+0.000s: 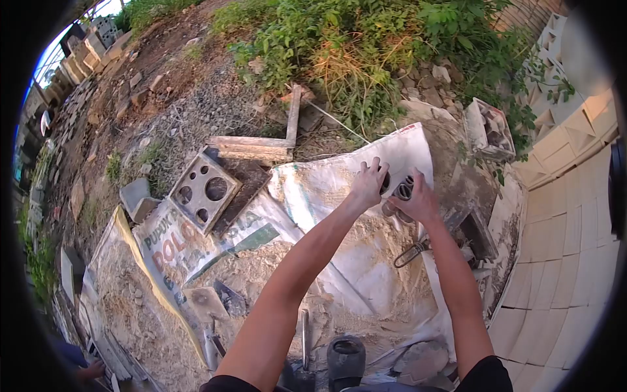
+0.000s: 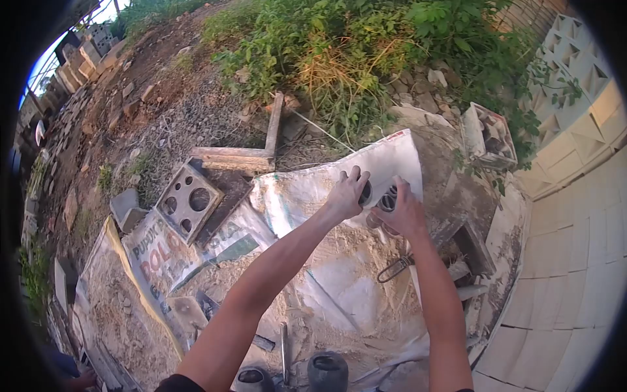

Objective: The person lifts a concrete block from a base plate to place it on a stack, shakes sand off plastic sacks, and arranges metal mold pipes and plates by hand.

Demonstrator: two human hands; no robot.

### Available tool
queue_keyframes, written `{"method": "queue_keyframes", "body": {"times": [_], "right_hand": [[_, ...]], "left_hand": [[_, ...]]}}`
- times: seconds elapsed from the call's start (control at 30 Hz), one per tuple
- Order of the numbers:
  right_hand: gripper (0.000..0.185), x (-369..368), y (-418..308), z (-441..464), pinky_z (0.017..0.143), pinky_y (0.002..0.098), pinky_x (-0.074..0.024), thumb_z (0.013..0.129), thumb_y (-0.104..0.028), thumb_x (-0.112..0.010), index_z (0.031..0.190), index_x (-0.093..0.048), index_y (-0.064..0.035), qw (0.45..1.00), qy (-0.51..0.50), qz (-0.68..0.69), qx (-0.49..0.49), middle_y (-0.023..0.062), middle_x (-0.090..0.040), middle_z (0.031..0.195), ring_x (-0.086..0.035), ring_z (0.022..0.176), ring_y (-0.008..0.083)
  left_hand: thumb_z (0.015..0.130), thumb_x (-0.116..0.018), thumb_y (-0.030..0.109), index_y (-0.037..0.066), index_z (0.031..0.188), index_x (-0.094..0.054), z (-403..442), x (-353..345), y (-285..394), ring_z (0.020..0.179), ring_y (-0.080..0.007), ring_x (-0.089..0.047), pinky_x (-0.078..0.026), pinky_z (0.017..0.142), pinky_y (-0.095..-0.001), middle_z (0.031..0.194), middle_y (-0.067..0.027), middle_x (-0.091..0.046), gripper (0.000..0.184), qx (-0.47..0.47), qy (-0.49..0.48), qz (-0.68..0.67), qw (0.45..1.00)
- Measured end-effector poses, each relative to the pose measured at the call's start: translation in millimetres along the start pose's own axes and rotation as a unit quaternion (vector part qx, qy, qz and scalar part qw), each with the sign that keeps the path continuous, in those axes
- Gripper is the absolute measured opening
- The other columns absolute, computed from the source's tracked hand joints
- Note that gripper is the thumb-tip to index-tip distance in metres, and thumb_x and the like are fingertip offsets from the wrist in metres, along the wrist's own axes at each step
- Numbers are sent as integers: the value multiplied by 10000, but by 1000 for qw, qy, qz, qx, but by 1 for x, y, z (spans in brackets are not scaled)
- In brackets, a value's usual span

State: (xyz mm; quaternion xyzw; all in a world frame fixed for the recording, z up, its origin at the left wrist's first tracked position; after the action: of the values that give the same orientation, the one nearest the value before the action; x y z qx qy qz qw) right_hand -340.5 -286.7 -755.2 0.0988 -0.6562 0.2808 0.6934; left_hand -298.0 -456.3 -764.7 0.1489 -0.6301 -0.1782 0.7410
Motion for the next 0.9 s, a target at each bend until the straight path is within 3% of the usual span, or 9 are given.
{"method": "queue_keyframes", "body": {"times": [0.1, 0.17, 0.43, 0.53, 0.57, 0.63, 0.77, 0.83, 0.9], "right_hand": [[850, 3, -10, 17, 803, 474, -474, 630, -630, -694, 1240, -418, -107, 994, -21, -68, 80, 167, -545, 1126, -584, 978, 375], [837, 16, -24, 19, 834, 467, -465, 625, -659, -678, 1241, -452, -138, 983, -166, -82, 16, 160, -515, 1177, -572, 1018, 368], [612, 10, -33, -6, 779, 457, -471, 614, -550, -740, 1016, -593, -114, 993, -99, -30, 63, 147, -518, 1051, -581, 940, 366], [576, 25, -65, -7, 745, 453, -474, 609, -517, -757, 977, -598, -104, 993, -88, -40, 71, 141, -518, 993, -584, 901, 361], [573, 27, -76, -12, 719, 457, -478, 610, -533, -751, 979, -600, -121, 992, -84, -48, 77, 126, -521, 977, -594, 875, 356], [525, 31, -106, -8, 691, 442, -480, 636, -500, -750, 937, -597, -98, 993, -42, -9, 111, 117, -527, 939, -592, 858, 340], [425, 11, -201, 19, 700, 355, -443, 671, -350, -793, 876, -592, -37, 947, 50, 258, 185, 93, -557, 823, -556, 756, 251], [367, -18, -258, 37, 710, 300, -434, 728, -333, -768, 841, -602, -25, 903, -1, 409, 133, 73, -596, 789, -541, 738, 162], [400, -53, -321, 49, 716, 296, -431, 768, -393, -728, 861, -596, -27, 846, 26, 527, 82, 52, -597, 810, -528, 746, 148]], "left_hand": [[555, -803, 167, 55, 1213, -395, -32, 25, -36, 1027, -406, -494, -489, 861, -463, 1136, -176, -433, 783, 102, 34, -148, 983], [547, -824, 257, 42, 1221, -419, -55, 53, -59, 1046, -385, -515, -464, 905, -445, 1148, -180, -458, 816, 156, 33, -162, 974], [614, -776, 437, -6, 1215, -536, -190, 177, -212, 956, -258, -619, -492, 841, -330, 1092, -191, -616, 785, 431, 237, -287, 822], [586, -767, 466, 84, 1074, -650, -251, 217, -253, 985, -284, -619, -464, 876, -364, 1059, -165, -648, 631, 511, 328, -237, 759], [647, -743, 420, 53, 1041, -665, -269, 226, -266, 901, -221, -634, -476, 812, -338, 946, -133, -678, 544, 509, 348, -175, 768], [637, -748, 438, 44, 1035, -665, -300, 245, -285, 878, -228, -632, -475, 792, -338, 951, -135, -675, 566, 544, 348, -155, 747], [651, -745, 433, -3, 1068, -643, -336, 241, -324, 937, -226, -620, -471, 828, -326, 1038, -138, -653, 612, 536, 340, -238, 735], [659, -748, 407, 2, 1039, -655, -335, 236, -327, 915, -198, -607, -460, 814, -325, 1018, -120, -650, 564, 506, 280, -252, 776], [660, -753, 386, 21, 1058, -660, -330, 230, -328, 937, -180, -590, -449, 829, -316, 1015, -110, -649, 548, 523, 286, -255, 762]]}}
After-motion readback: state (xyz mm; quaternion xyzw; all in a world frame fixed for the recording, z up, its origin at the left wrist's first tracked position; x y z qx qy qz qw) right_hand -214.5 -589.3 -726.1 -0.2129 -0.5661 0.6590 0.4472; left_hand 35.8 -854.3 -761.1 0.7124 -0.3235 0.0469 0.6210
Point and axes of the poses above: each hand's wrist, its own z-axis towards the middle knuckle, its own x-axis out of the back of the hand, y = z × x, the point moved 3 cm from there along z, towards the middle knuckle
